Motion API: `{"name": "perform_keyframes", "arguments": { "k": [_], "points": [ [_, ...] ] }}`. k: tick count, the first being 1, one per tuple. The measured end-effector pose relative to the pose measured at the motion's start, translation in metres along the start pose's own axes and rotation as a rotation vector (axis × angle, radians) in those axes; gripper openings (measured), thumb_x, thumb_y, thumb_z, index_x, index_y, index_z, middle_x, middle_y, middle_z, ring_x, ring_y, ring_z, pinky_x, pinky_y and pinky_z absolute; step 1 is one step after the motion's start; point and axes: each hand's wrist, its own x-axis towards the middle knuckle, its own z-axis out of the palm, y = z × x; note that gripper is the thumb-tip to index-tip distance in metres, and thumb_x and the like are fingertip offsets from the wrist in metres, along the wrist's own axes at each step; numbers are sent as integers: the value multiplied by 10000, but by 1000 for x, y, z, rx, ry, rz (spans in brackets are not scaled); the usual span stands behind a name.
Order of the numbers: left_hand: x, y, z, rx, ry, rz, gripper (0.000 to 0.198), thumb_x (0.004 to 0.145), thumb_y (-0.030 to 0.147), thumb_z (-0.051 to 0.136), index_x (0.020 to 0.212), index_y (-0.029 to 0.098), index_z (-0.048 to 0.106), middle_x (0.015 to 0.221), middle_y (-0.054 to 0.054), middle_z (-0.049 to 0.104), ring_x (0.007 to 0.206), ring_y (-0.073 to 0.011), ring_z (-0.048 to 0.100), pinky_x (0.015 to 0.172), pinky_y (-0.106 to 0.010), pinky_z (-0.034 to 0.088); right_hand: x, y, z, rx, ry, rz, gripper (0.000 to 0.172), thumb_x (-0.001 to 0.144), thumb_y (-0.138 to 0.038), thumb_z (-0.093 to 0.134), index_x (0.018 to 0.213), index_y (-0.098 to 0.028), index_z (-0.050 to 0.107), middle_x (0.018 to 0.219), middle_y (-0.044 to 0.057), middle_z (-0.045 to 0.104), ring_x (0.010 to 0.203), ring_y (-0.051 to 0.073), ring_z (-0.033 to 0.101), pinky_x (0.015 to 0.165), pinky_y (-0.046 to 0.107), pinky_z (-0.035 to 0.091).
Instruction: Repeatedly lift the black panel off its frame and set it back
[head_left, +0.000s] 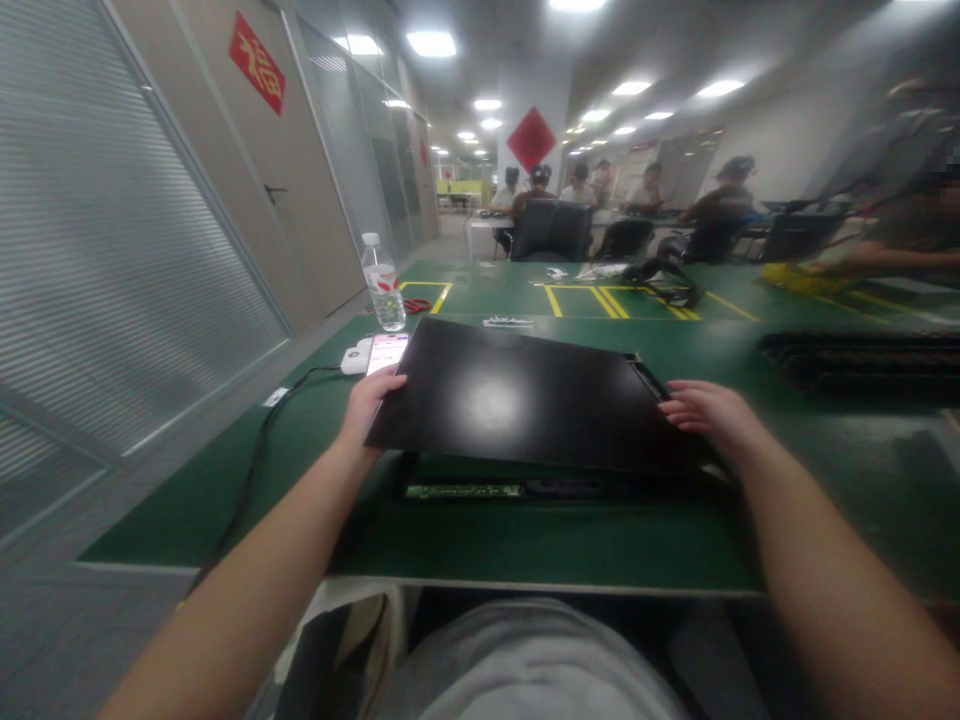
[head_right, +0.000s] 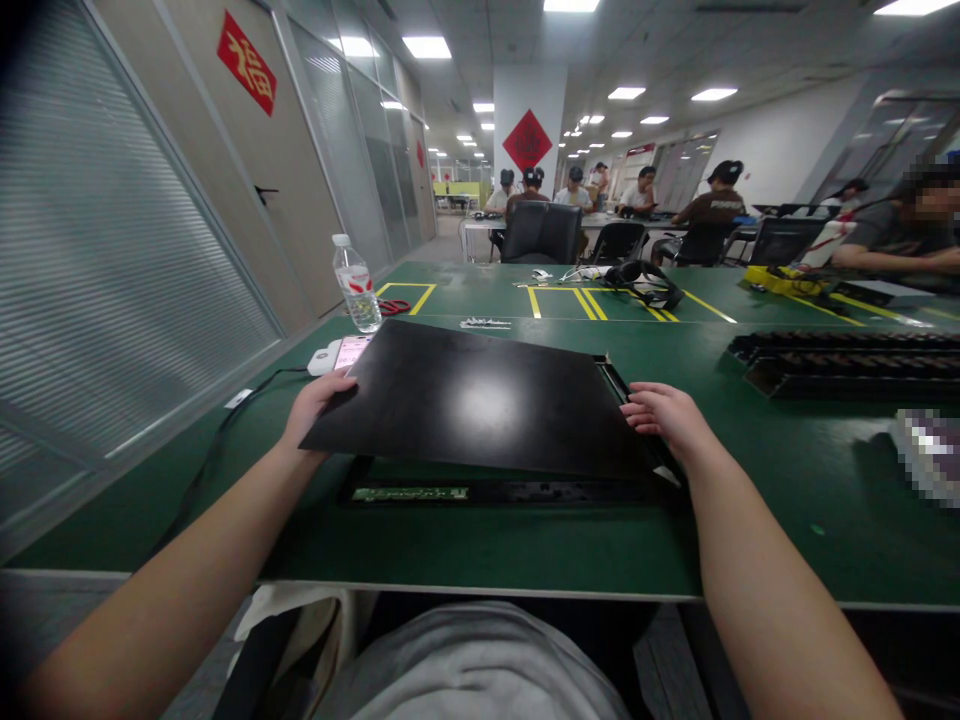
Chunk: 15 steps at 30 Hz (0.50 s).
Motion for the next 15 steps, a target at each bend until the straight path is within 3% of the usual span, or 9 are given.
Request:
{"name": "perform_keyframes", "arguments": {
  "k": [6, 11, 15],
  "points": [
    [0, -4, 0, 67, -22, 29, 352, 504, 231, 786, 843, 137, 767, 689, -34, 736, 834, -283, 714, 737, -315, 540, 0, -2, 1, 6, 70, -15, 147, 773, -88, 627, 886, -174, 663, 664, 83, 725, 553, 159, 661, 492, 231, 488],
    [-1, -11, 1, 123, -73, 15, 327, 524, 271, 812, 829, 163, 760, 705, -34, 742, 794, -271, 714, 748, -337, 540, 7, 2, -3, -71, 149, -64, 134, 732, -109, 645, 835, -184, 687, 621, 55, 713, 478, 121, 559, 433, 209, 371],
    [-1, -13, 1, 130, -83, 13, 359, 525, 283, 826, 854, 157, 759, 705, -36, 738, 754, -253, 704, 746, -329, 527, 6, 3, -3, -93, 161, -80, 122, 719, -117, 645, 809, -190, 685, 596, 48, 702, 467, 116, 530, 434, 209, 353]
  ]
}}
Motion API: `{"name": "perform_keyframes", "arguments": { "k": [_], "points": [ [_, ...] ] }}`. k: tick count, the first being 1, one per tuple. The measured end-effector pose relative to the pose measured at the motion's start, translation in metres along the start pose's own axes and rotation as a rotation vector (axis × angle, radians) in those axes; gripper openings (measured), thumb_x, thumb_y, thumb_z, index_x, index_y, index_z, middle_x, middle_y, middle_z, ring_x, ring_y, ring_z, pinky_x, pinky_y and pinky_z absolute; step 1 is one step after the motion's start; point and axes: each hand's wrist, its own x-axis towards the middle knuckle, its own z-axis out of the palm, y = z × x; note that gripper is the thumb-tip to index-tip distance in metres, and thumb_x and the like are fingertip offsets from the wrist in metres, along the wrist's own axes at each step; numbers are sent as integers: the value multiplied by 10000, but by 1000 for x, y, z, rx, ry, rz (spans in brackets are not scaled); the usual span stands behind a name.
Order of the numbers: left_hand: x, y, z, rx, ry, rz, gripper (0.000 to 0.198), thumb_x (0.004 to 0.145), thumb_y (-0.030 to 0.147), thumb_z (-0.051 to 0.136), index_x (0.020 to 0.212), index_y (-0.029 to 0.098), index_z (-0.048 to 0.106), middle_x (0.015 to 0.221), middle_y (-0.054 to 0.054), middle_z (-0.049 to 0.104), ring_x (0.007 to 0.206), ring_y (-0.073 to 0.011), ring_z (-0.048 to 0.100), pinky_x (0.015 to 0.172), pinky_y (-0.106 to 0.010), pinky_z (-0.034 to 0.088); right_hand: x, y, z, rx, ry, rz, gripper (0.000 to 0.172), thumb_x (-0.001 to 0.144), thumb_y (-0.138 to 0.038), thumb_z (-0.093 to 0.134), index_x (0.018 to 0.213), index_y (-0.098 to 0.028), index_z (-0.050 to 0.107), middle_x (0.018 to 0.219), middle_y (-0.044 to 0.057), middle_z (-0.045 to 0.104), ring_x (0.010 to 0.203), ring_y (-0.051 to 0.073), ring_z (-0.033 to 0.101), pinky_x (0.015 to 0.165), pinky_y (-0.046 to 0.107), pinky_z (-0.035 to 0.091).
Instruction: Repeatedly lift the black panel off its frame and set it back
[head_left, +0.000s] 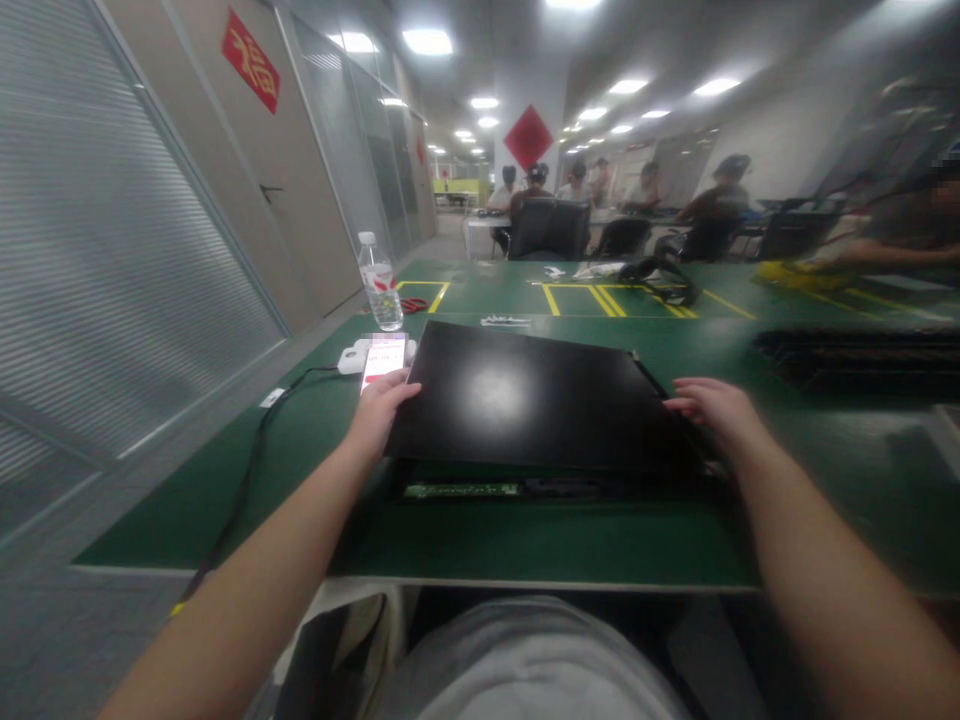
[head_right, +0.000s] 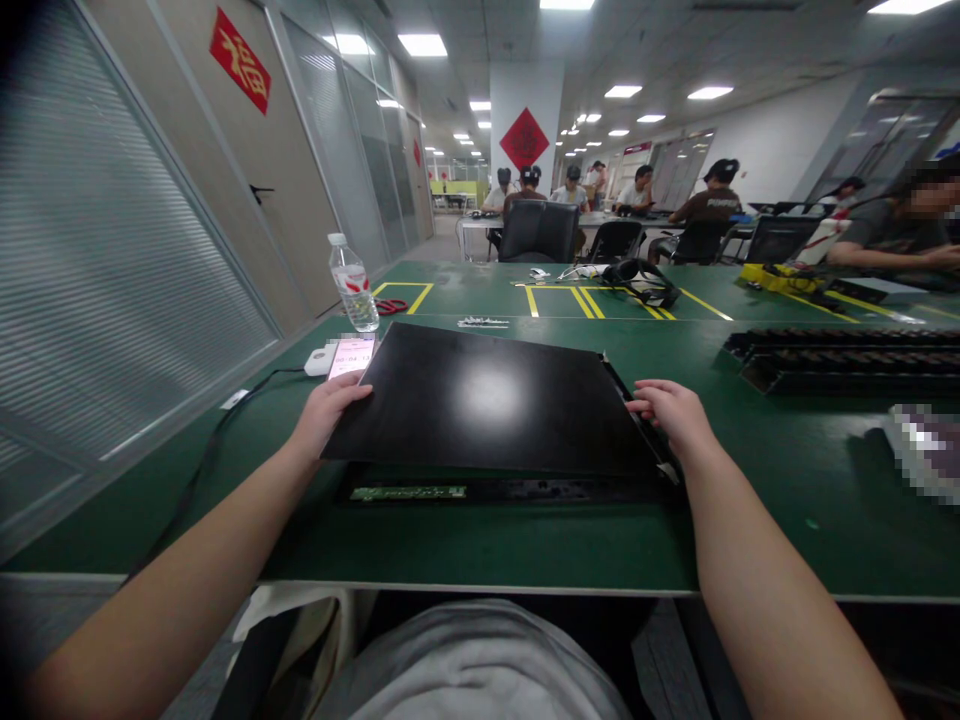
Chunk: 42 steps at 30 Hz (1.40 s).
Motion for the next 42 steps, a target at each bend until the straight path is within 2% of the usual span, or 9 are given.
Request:
{"name": "perform_keyframes", "arguments": {
  "k": [8, 15, 28, 42],
  "points": [
    [-4, 9, 3, 32, 33, -14, 320, 512, 273, 790, 808, 156, 758, 653, -29, 706, 734, -266, 691, 682, -323, 516, 3, 5, 1, 8, 27, -41, 129, 703, -148, 642, 815, -188, 691, 595, 52, 700, 455, 116, 520, 417, 212, 330],
    [-5, 11, 4, 25, 98, 9, 286, 509, 260, 770, 781, 171, 757, 613, -12, 677, 697, -245, 658, 661, -309, 503, 6, 8, 3, 24, 4, -57, 132, 732, -204, 628, 846, -187, 694, 599, 59, 707, 439, 119, 507, 415, 215, 331],
    [-4, 9, 2, 12, 99, 25, 290, 514, 250, 778, 794, 175, 768, 629, -12, 696, 715, -250, 684, 672, -312, 527, 10, 14, 5, 82, -10, -77, 120, 749, -220, 638, 855, -188, 683, 606, 68, 715, 437, 121, 511, 408, 216, 311],
    [-2, 5, 0, -10, 28, 16, 313, 516, 266, 814, 813, 171, 783, 656, -18, 733, 724, -257, 708, 709, -320, 542, 11, 14, 4, 74, 14, -76, 135, 744, -226, 645, 866, -184, 681, 608, 66, 711, 453, 118, 500, 402, 203, 322]
  ]
}}
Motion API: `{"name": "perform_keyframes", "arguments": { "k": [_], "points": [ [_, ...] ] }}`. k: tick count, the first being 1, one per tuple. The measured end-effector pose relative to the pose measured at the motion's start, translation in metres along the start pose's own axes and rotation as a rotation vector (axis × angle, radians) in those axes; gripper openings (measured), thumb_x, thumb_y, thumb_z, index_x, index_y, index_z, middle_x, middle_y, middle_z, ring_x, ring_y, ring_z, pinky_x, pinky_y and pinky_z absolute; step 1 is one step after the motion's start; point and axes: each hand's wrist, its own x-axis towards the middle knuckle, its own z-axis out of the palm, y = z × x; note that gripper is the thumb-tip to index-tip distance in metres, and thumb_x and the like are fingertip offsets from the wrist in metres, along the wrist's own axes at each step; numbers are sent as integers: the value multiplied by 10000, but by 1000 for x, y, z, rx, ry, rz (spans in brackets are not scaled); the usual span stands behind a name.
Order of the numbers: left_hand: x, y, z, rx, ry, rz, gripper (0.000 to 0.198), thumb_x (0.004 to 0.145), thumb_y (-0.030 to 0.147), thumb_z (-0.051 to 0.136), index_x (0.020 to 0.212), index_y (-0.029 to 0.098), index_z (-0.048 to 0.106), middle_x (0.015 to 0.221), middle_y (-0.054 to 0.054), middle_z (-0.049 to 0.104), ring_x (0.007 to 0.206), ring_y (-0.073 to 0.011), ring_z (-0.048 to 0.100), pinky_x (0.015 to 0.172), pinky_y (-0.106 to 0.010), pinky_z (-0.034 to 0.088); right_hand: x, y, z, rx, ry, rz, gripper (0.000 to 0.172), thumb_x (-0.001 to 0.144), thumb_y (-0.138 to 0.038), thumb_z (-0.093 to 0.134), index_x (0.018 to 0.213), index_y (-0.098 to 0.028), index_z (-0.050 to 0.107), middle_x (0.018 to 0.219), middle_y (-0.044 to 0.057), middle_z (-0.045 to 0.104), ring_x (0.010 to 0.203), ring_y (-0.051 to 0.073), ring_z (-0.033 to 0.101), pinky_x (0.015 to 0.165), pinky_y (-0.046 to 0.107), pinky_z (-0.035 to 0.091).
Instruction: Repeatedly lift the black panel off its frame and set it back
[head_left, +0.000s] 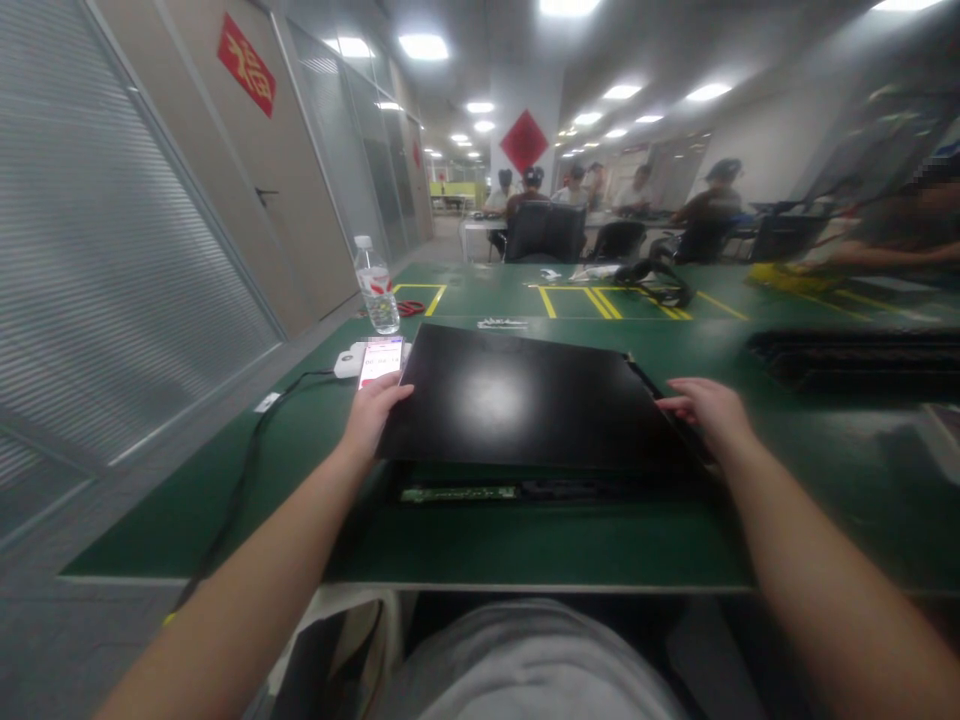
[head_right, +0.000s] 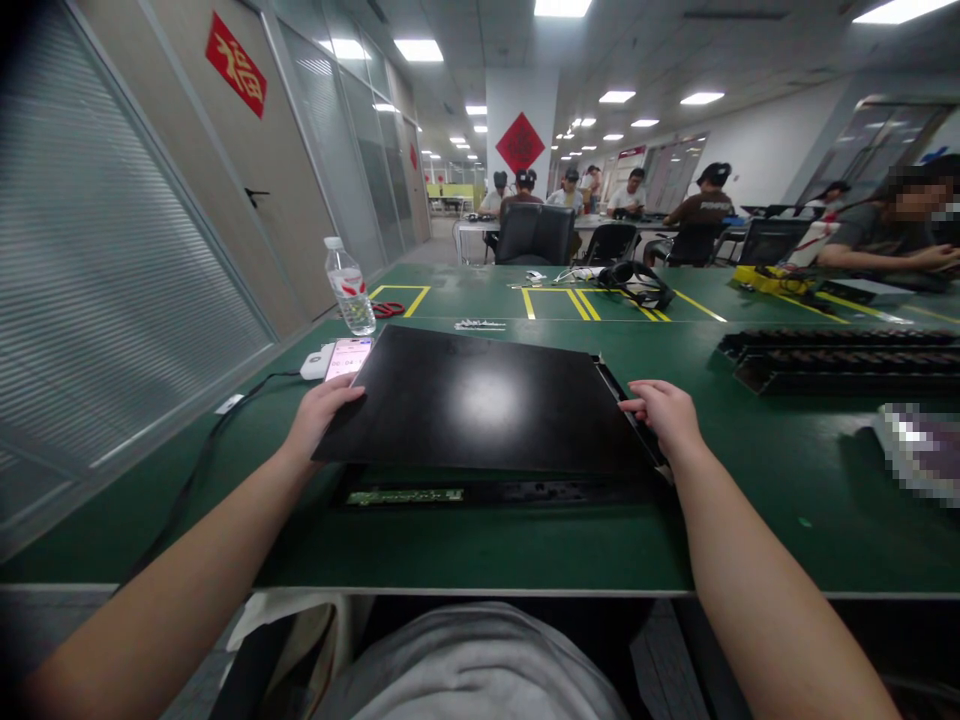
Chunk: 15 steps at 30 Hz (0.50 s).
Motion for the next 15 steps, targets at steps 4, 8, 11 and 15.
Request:
{"name": "perform_keyframes", "arguments": {
  "k": [4, 8, 11, 15],
  "points": [
    [1, -1, -1, 27, 36, -9, 357, 501, 282, 828, 831, 156, 778, 672, -18, 739, 756, -251, 710, 719, -303, 530, 0, 0, 1, -3, 16, 10, 132, 753, -226, 640, 865, -169, 681, 599, 66, 707, 447, 109, 489, 413, 201, 318],
    [0, 0, 0, 32, 25, -35, 369, 505, 286, 825, 846, 152, 775, 661, -13, 737, 698, -237, 696, 707, -310, 526, 1, 1, 1, -3, 18, 8, 135, 759, -219, 626, 871, -165, 680, 601, 71, 707, 450, 114, 489, 414, 209, 300],
    [-1, 1, 2, 36, 24, -41, 371, 492, 287, 826, 834, 151, 772, 651, -16, 734, 674, -239, 691, 697, -319, 528, 0, 0, 1, -18, 19, 15, 142, 753, -223, 636, 873, -164, 684, 616, 83, 713, 467, 127, 507, 422, 217, 307],
    [-1, 1, 2, 27, 27, -45, 382, 494, 288, 824, 844, 144, 771, 683, -27, 750, 688, -244, 700, 697, -319, 530, -3, -3, 1, -33, 15, 24, 149, 753, -232, 638, 873, -161, 692, 638, 91, 720, 482, 131, 506, 440, 226, 325]
  ]
}}
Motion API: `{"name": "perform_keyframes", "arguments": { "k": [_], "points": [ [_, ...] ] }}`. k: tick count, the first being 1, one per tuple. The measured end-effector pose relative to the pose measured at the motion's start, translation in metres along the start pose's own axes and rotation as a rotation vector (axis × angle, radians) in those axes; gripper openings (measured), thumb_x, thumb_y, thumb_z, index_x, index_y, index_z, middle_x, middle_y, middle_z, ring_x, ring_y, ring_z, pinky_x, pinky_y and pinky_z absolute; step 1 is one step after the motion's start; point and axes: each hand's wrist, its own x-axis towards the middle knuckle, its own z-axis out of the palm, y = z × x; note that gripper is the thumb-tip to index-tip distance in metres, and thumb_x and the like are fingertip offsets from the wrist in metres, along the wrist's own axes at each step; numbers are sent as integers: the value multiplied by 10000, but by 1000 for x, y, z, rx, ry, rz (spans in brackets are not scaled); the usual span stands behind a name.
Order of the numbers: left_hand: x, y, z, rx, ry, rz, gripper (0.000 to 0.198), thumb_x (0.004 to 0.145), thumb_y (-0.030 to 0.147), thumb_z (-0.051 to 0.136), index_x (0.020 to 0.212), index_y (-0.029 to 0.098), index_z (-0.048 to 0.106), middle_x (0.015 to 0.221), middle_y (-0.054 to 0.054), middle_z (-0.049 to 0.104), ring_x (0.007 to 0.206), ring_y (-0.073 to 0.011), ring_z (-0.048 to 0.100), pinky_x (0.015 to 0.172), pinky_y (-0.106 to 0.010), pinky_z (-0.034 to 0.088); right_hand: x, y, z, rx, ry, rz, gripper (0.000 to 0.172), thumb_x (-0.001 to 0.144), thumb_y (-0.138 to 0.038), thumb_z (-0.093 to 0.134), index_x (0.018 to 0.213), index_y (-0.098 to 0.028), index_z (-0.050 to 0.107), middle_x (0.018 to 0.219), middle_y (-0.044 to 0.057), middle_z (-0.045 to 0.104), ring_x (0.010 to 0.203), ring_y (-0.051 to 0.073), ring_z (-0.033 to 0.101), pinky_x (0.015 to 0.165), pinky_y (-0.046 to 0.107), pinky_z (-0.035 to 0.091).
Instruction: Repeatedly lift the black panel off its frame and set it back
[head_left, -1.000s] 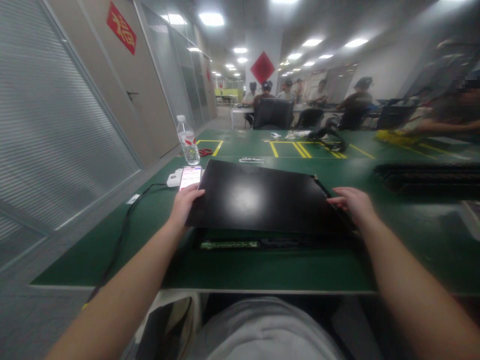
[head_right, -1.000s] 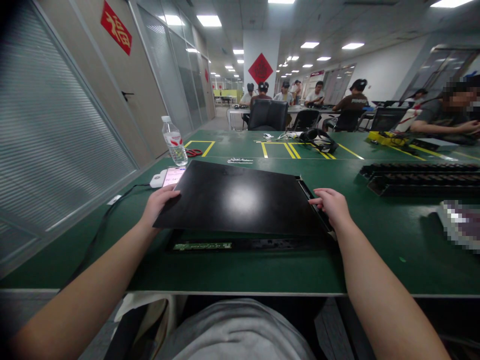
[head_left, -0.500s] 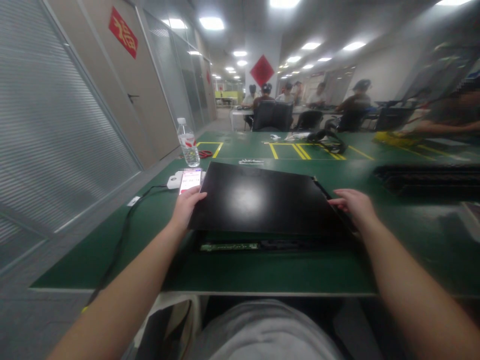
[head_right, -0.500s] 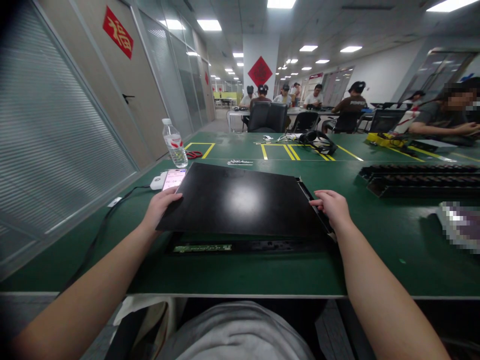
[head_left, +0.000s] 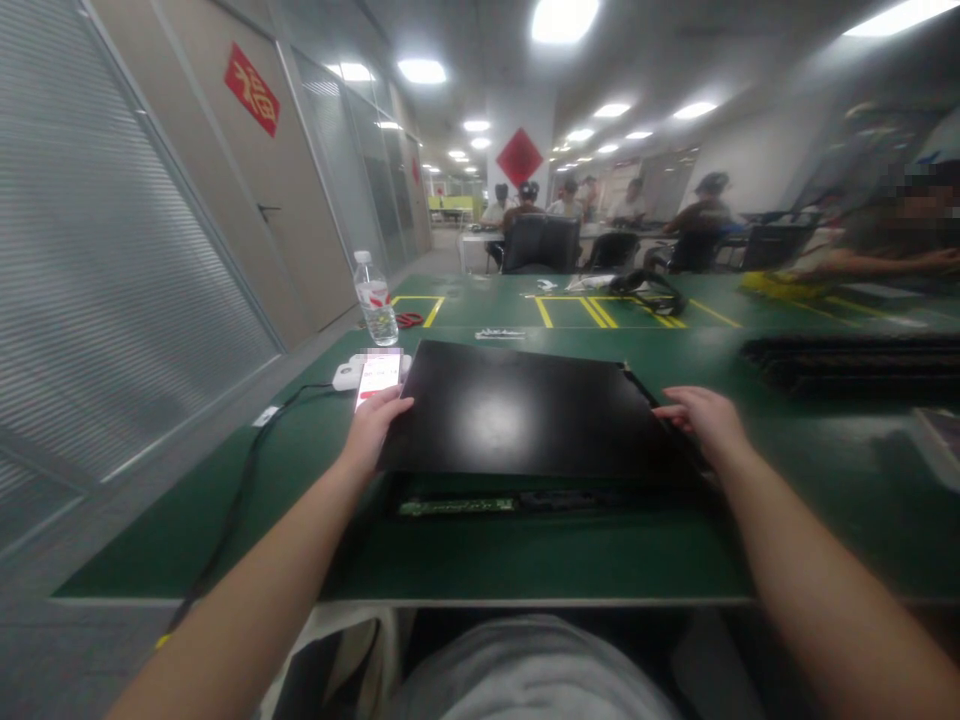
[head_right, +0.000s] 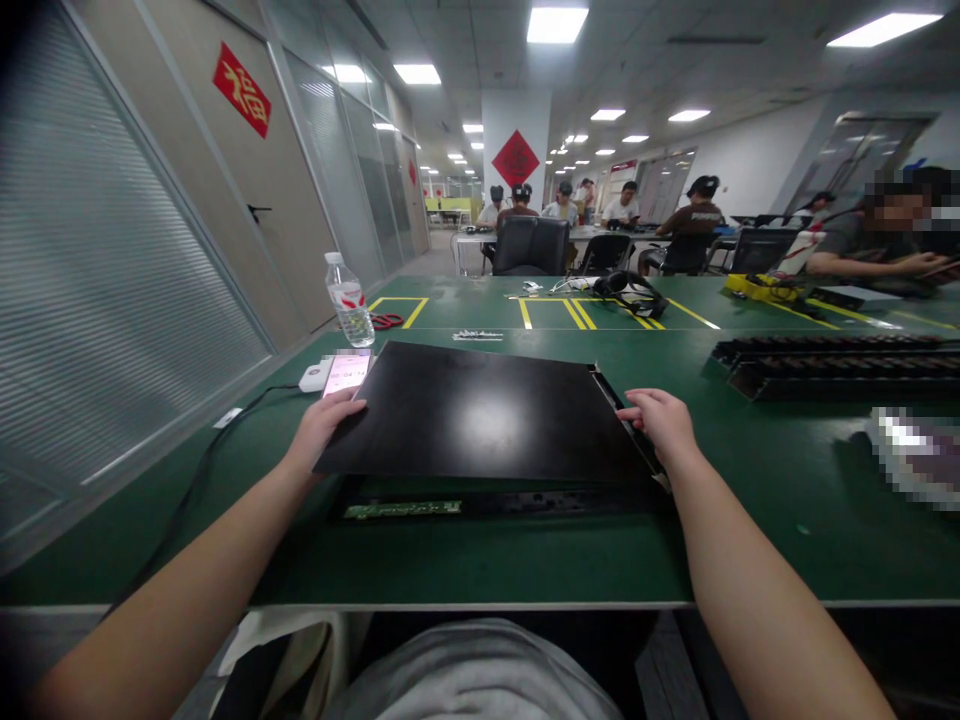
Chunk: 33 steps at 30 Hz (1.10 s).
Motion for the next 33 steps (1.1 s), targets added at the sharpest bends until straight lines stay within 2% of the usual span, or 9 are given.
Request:
{"name": "perform_keyframes", "arguments": {
  "k": [9, 14, 22, 27, 33],
  "points": [
    [5, -5, -5, 12, -11, -16, 416, 514, 303, 846, 892, 140, 783, 729, -46, 774, 757, -264, 731, 743, -329, 541, 0, 3, 0, 3, 5, 7, 155, 757, -245, 643, 884, -172, 692, 639, 80, 720, 514, 136, 515, 470, 231, 343],
    [5, -7, -5, -16, -54, -49, 453, 526, 294, 859, 943, 137, 781, 755, -56, 783, 753, -258, 740, 732, -325, 545, 0, 2, 1, -14, 10, 23, 150, 757, -246, 643, 880, -171, 687, 637, 84, 718, 495, 133, 501, 456, 231, 334],
    [3, -7, -6, 19, -58, -38, 454, 553, 297, 849, 971, 135, 778, 770, -60, 789, 760, -264, 744, 724, -332, 550, -2, 0, 1, -33, 20, 12, 142, 757, -255, 641, 864, -171, 684, 638, 92, 720, 496, 138, 497, 453, 234, 329],
    [0, -4, -2, 36, -45, -45, 432, 532, 303, 847, 928, 147, 776, 766, -65, 787, 784, -290, 747, 715, -357, 563, -1, 1, 0, -40, 18, -1, 143, 765, -267, 640, 868, -177, 683, 646, 90, 725, 513, 147, 518, 469, 243, 355],
    [2, -7, -2, 65, -104, -49, 421, 578, 329, 839, 949, 142, 766, 779, -73, 786, 812, -291, 750, 735, -355, 572, -1, 2, -1, -47, 27, -5, 141, 758, -279, 639, 863, -192, 674, 643, 83, 725, 522, 153, 523, 471, 245, 364]
  ]
}}
